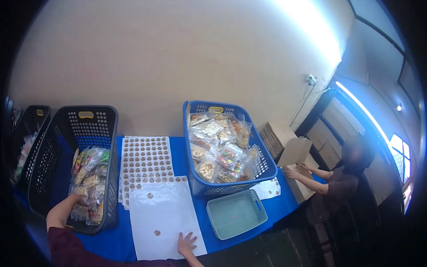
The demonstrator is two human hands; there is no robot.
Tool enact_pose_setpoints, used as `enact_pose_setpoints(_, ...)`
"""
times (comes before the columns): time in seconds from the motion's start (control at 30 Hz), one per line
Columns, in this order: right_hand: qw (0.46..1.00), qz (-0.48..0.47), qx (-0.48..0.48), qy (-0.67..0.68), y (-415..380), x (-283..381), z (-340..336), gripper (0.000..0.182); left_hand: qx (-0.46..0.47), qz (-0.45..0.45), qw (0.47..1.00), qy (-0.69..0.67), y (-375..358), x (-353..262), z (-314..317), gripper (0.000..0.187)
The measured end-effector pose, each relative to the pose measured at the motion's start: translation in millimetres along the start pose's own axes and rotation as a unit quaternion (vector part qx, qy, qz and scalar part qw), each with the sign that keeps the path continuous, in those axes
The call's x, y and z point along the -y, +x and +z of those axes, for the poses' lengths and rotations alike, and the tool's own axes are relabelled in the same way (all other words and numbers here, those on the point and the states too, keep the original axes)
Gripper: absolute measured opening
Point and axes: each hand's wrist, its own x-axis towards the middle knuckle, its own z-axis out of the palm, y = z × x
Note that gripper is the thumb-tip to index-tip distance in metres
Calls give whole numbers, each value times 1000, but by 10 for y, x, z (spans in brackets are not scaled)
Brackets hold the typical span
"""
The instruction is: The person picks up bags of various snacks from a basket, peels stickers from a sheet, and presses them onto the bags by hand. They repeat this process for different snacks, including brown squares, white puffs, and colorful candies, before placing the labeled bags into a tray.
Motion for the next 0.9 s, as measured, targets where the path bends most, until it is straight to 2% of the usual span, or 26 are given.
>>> enact_pose_setpoints(0.13,1000,-12,-9,2,-46,-1,-32,52,45,-34,998,-40,132,134,31,74)
enact_pose_setpoints(0.27,999,-14,-23,18,-66,4,-37,49,104,-129,975,-149,339,373,-123,75)
enact_pose_setpoints(0.3,1000,-10,-25,14,-50,-4,-24,47,68,-145,973,-167,333,391,-267,75)
enact_pose_setpoints(0.37,1000,-6,-24,5,-17,-28,42,44,-139,-148,969,-143,5,214,-762,69)
enact_pose_setpoints(0.4,999,2,-26,18,-7,-20,42,43,-154,-136,969,-140,-130,96,-1100,55)
enact_pose_setpoints(0.43,999,9,-27,30,1,-13,34,42,-257,-86,946,-175,-89,57,-1198,44)
enact_pose_setpoints(0.47,999,14,-26,43,10,-8,37,42,-291,-85,935,-184,-51,1,-1363,30)
enact_pose_setpoints(0.5,998,24,-20,53,24,-14,57,43,-340,-34,920,-194,-208,-72,-1636,26)
enact_pose_setpoints(0.53,995,43,-33,83,105,-38,147,45,-387,19,900,-200,-384,-188,-1945,22)
enact_pose_setpoints(0.6,995,43,-27,85,26,20,37,46,-505,134,787,-329,-761,-406,-2460,22)
enact_pose_setpoints(0.67,997,42,-28,64,86,2,95,45,-490,135,736,-447,-1442,-711,-2991,26)
enact_pose_setpoints(0.73,999,20,-12,34,-10,44,-32,43,-515,166,619,-569,-1972,-963,-3206,34)
enact_pose_setpoints(0.77,999,22,-16,40,27,30,0,43,-531,183,585,-586,-2103,-1036,-3195,35)
enact_pose_setpoints(0.87,999,23,-14,38,-3,48,-41,44,-571,193,617,-507,-2442,-1230,-3052,28)
enact_pose_setpoints(0.9,999,23,-11,34,-18,64,-77,44,-561,220,607,-518,-2480,-1319,-2950,23)
